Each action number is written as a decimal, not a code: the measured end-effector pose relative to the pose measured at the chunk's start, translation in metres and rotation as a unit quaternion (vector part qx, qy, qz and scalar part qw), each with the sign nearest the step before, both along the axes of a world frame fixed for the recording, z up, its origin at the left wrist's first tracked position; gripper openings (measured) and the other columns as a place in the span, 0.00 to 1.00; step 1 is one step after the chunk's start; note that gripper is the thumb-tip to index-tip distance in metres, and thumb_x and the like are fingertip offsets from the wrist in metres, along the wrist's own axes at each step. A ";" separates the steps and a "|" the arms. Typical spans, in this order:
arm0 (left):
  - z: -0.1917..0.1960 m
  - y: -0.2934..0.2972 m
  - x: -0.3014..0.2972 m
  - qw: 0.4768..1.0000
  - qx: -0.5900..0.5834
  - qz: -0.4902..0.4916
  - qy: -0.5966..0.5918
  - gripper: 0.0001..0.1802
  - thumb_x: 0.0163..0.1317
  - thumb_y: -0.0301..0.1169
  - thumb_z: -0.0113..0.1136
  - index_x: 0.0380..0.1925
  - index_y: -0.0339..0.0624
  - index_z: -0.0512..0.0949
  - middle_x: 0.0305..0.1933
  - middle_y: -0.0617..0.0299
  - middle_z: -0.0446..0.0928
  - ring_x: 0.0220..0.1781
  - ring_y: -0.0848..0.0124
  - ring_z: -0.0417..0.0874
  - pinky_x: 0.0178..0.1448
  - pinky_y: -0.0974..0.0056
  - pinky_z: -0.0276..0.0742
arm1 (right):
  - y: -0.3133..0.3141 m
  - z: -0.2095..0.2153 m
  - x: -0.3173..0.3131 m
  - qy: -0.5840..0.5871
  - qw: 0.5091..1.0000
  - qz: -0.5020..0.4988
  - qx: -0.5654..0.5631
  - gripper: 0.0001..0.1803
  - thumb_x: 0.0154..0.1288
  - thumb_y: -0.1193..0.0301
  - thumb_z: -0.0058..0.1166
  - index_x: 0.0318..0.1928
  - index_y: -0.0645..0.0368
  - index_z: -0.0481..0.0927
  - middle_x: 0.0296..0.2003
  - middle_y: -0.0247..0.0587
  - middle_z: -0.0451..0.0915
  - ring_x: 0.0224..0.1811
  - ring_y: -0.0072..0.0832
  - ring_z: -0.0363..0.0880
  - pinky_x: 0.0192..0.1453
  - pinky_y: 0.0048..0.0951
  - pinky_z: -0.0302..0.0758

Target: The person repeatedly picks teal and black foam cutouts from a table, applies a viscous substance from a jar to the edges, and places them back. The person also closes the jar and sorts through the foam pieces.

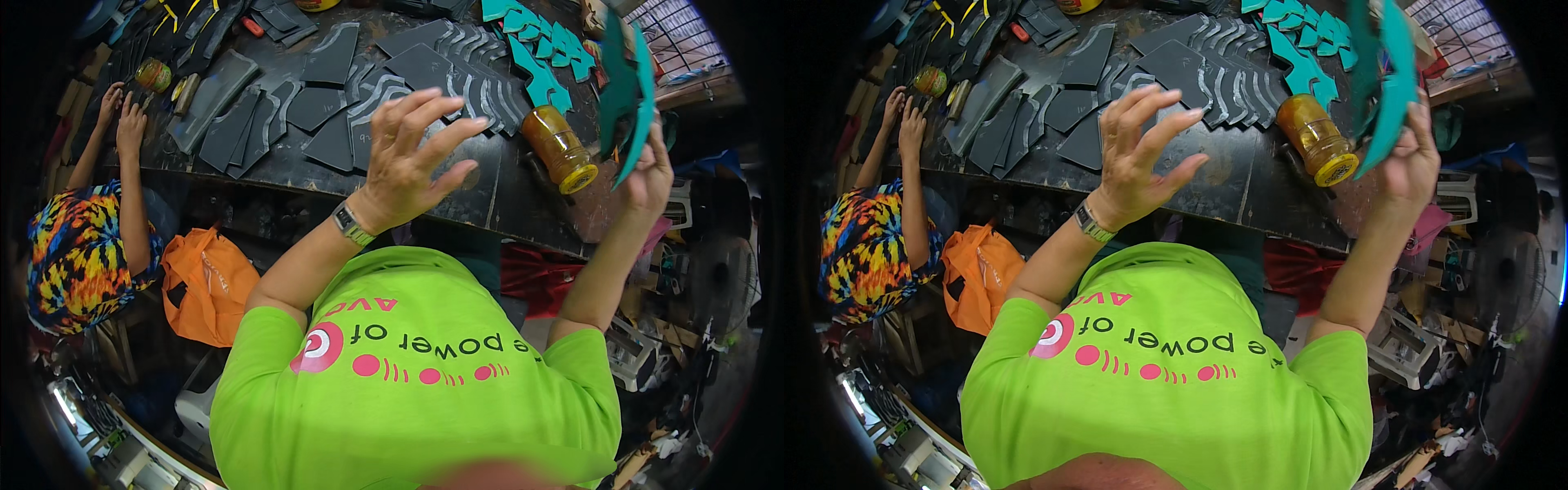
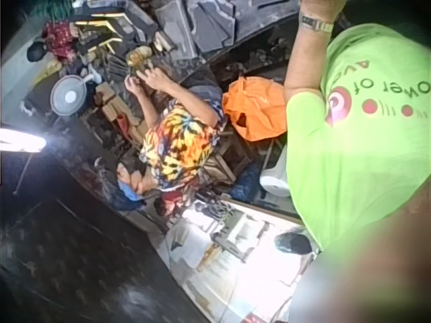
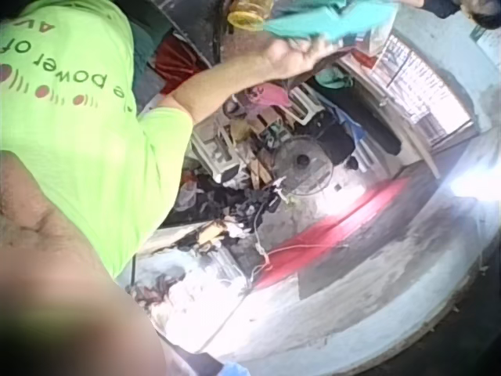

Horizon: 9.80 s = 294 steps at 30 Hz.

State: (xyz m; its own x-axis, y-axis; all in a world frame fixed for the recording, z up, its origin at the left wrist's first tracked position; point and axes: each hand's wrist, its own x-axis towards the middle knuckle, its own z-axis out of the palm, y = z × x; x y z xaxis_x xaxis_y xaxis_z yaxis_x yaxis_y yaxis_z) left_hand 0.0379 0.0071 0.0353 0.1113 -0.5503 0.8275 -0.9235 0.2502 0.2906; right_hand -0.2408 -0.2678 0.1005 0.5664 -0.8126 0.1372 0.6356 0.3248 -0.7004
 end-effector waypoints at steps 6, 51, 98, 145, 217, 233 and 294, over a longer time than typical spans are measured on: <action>0.005 -0.015 0.015 0.996 -0.085 0.007 -0.024 0.44 0.50 0.40 0.82 0.65 0.46 0.69 0.71 0.49 0.63 0.78 0.46 0.59 0.79 0.42 0.54 | 0.119 -0.028 0.088 0.081 0.997 0.000 -0.002 0.48 0.59 0.86 0.61 0.78 0.58 0.54 0.63 0.46 0.75 0.56 0.33 0.81 0.63 0.33 0.79; -0.005 0.009 0.051 0.685 -0.060 -0.150 0.711 0.06 0.68 0.28 0.67 0.41 0.37 0.84 0.39 0.58 0.87 0.38 0.70 0.89 0.45 0.67 0.86 | 0.166 -0.056 0.062 0.312 0.822 -0.327 -0.346 0.39 0.62 0.88 0.54 0.75 0.61 0.64 0.48 0.40 0.83 0.46 0.22 0.80 0.60 0.25 0.74; -0.058 0.015 -0.029 0.397 0.127 -0.372 0.829 0.19 0.71 0.20 0.48 0.60 0.30 0.68 0.63 0.47 0.75 0.65 0.58 0.79 0.72 0.51 0.75 | -0.009 -0.113 -0.080 0.666 0.550 -0.410 -0.295 0.49 0.53 0.77 0.71 0.76 0.57 0.62 0.52 0.49 0.80 0.55 0.35 0.80 0.60 0.34 0.76; -0.044 0.001 -0.066 0.453 0.240 -0.316 0.798 0.15 0.73 0.35 0.62 0.48 0.35 0.74 0.47 0.48 0.84 0.50 0.62 0.89 0.54 0.59 0.88 | 0.126 -0.027 0.015 0.097 0.979 -0.149 -0.099 0.38 0.64 0.86 0.61 0.73 0.54 0.66 0.46 0.37 0.83 0.40 0.13 0.78 0.40 0.11 0.73; -0.051 0.014 -0.058 0.527 0.185 -0.273 0.783 0.10 0.71 0.30 0.63 0.44 0.33 0.82 0.45 0.58 0.86 0.44 0.74 0.87 0.48 0.70 0.82 | 0.172 -0.039 0.048 0.414 0.837 -0.069 -0.350 0.48 0.63 0.80 0.65 0.80 0.47 0.57 0.49 0.46 0.84 0.44 0.24 0.83 0.54 0.27 0.79; -0.057 0.015 -0.056 0.554 0.221 -0.240 0.766 0.09 0.73 0.27 0.60 0.50 0.35 0.79 0.51 0.55 0.85 0.50 0.69 0.86 0.57 0.65 0.82 | 0.171 -0.062 0.051 0.359 0.888 -0.055 -0.281 0.38 0.65 0.83 0.59 0.75 0.56 0.64 0.39 0.34 0.79 0.41 0.16 0.77 0.50 0.20 0.76; -0.059 0.007 -0.046 0.349 0.199 -0.420 0.814 0.48 0.74 0.70 0.32 0.54 0.31 0.81 0.54 0.46 0.84 0.57 0.52 0.85 0.70 0.45 0.75 | 0.040 -0.050 -0.075 0.741 0.439 -0.379 -0.338 0.45 0.58 0.60 0.72 0.74 0.46 0.64 0.56 0.55 0.78 0.55 0.46 0.82 0.55 0.48 0.80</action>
